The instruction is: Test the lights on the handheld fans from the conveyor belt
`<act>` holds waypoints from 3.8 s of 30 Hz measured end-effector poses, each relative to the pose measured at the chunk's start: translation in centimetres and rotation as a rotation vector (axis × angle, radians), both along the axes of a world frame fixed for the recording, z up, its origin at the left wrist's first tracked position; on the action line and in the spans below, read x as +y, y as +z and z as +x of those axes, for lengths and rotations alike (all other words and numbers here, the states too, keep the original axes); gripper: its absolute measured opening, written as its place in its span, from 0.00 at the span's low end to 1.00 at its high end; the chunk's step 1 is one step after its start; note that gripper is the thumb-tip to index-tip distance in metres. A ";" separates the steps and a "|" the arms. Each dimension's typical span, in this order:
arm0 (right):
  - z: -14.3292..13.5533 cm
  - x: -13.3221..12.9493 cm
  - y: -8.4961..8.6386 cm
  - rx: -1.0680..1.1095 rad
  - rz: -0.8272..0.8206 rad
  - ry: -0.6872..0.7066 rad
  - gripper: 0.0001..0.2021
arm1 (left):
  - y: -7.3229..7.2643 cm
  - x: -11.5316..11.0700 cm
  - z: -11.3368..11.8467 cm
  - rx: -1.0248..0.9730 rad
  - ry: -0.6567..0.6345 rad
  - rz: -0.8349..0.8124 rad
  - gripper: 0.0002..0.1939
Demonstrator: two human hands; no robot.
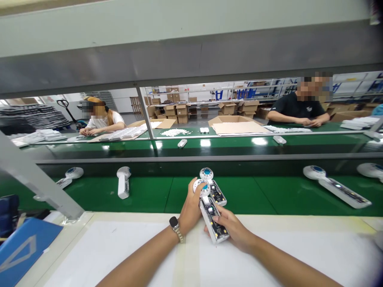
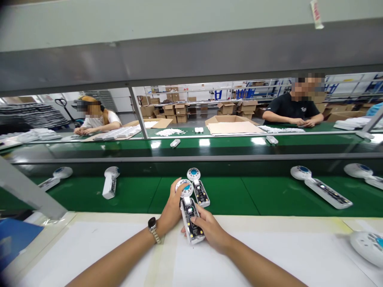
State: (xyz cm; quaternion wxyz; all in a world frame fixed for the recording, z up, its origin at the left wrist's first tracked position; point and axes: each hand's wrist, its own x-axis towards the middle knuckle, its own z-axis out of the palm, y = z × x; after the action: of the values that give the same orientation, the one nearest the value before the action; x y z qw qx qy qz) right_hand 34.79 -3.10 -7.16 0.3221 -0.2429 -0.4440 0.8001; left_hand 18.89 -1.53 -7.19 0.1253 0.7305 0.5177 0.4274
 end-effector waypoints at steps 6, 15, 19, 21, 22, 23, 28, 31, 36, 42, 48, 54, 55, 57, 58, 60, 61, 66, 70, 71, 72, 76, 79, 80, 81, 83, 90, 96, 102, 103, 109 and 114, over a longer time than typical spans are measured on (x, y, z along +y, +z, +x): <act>0.3 0.1 0.1 0.066 0.047 0.048 0.24 | 0.3 -0.2 0.1 0.031 -0.013 0.038 0.29; 0.1 0.2 -0.1 0.056 0.083 0.028 0.27 | 0.2 -0.1 0.1 0.049 0.010 0.043 0.29; 0.1 0.2 -0.2 0.055 0.101 0.029 0.26 | 0.2 -0.1 0.0 0.070 0.004 0.067 0.32; 0.2 0.3 -0.4 0.057 0.110 0.030 0.25 | 0.2 -0.1 0.0 0.084 -0.001 0.065 0.33; 0.2 0.3 -0.4 0.060 0.114 0.031 0.24 | 0.2 -0.1 0.0 0.090 -0.003 0.061 0.34; 0.2 0.3 -0.5 0.064 0.116 0.030 0.24 | 0.3 -0.1 -0.1 0.096 -0.007 0.058 0.34; 0.1 0.4 -0.5 0.064 0.106 0.012 0.25 | 0.3 0.0 -0.1 0.109 -0.012 0.067 0.33; 0.0 0.3 -0.1 0.061 0.089 -0.002 0.26 | 0.2 0.0 -0.1 0.103 0.011 0.051 0.32; -0.1 0.4 0.0 0.083 0.055 -0.046 0.25 | 0.0 0.1 0.2 0.101 0.126 0.062 0.34; 0.8 2.3 -0.4 0.055 0.023 -0.249 0.26 | -0.1 1.0 -1.2 0.198 0.430 0.050 0.37; 3.6 6.3 -0.6 -0.100 0.273 -0.496 0.28 | 0.1 1.7 -3.3 0.107 0.467 -0.125 0.30; 4.6 7.8 -2.0 -0.491 0.316 -0.703 0.31 | -0.6 1.5 -1.9 -0.255 0.207 -0.085 0.25; 4.6 7.7 -2.0 -0.562 0.365 -0.757 0.32 | -0.7 1.5 -1.6 -0.323 0.156 -0.082 0.25; 4.4 7.2 -1.8 -0.693 0.524 -0.868 0.31 | -0.7 1.2 -1.1 -0.404 0.085 -0.075 0.25; 4.1 6.7 -1.6 -0.712 0.594 -0.883 0.29 | -0.7 1.1 -0.9 -0.411 0.062 -0.068 0.25; 3.1 5.4 -1.3 -0.606 0.622 -0.764 0.27 | -0.4 0.6 -0.5 -0.393 0.023 -0.032 0.24; 2.4 4.5 -1.2 -0.503 0.587 -0.652 0.28 | -0.2 0.3 -0.3 -0.386 -0.011 -0.006 0.24; -0.9 0.3 -1.1 -0.103 0.492 -0.300 0.34 | 0.4 -1.1 0.4 -0.351 -0.381 0.084 0.27; -1.6 -0.3 -1.0 0.023 0.281 -0.343 0.28 | 0.7 -1.8 0.4 -0.269 -0.469 0.096 0.16; -1.6 -0.1 -0.9 0.037 0.224 -0.370 0.27 | 0.8 -1.9 0.3 -0.240 -0.462 0.102 0.14; -1.5 0.1 -0.8 0.047 0.178 -0.401 0.27 | 0.8 -1.9 0.3 -0.213 -0.446 0.114 0.12; -1.0 0.7 -0.3 0.066 0.024 -0.453 0.22 | 0.7 -1.6 0.3 -0.145 -0.290 0.197 0.14; -0.6 0.6 0.1 0.087 -0.079 -0.309 0.19 | 0.7 -1.2 0.4 -0.147 -0.117 0.164 0.19; -0.5 0.5 0.1 0.098 -0.100 -0.246 0.19 | 0.7 -1.1 0.4 -0.156 -0.075 0.137 0.20; -0.4 0.4 0.2 0.108 -0.114 -0.191 0.20 | 0.7 -1.0 0.4 -0.166 -0.048 0.113 0.20; -0.4 0.3 0.4 0.117 -0.122 -0.124 0.21 | 0.7 -0.8 0.3 -0.183 -0.034 0.087 0.19; -0.3 0.1 0.6 0.081 0.005 -0.053 0.29 | 0.9 -0.9 0.0 -0.176 -0.049 0.075 0.17; -0.4 0.1 0.3 0.061 -0.036 -0.039 0.29 | 0.5 -0.3 -0.2 -0.242 -0.025 0.057 0.14; -0.5 0.2 0.3 0.038 -0.040 -0.061 0.28 | 0.5 -0.2 -0.1 -0.197 -0.011 0.033 0.14; -0.5 0.1 0.2 0.034 -0.026 -0.060 0.28 | 0.5 -0.2 -0.1 -0.188 -0.016 0.028 0.14; -0.5 0.1 -0.3 0.037 0.036 -0.040 0.29 | 0.3 -0.2 -0.3 -0.143 -0.019 0.031 0.15; -0.5 0.1 -0.4 0.036 0.055 -0.039 0.30 | 0.3 -0.2 -0.4 -0.121 -0.017 0.020 0.15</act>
State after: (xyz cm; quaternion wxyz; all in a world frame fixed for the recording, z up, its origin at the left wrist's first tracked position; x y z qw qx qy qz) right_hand 34.30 -3.02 -7.53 0.3521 -0.2280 -0.4549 0.7856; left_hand 18.50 -1.69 -6.85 0.1527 0.7091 0.4986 0.4746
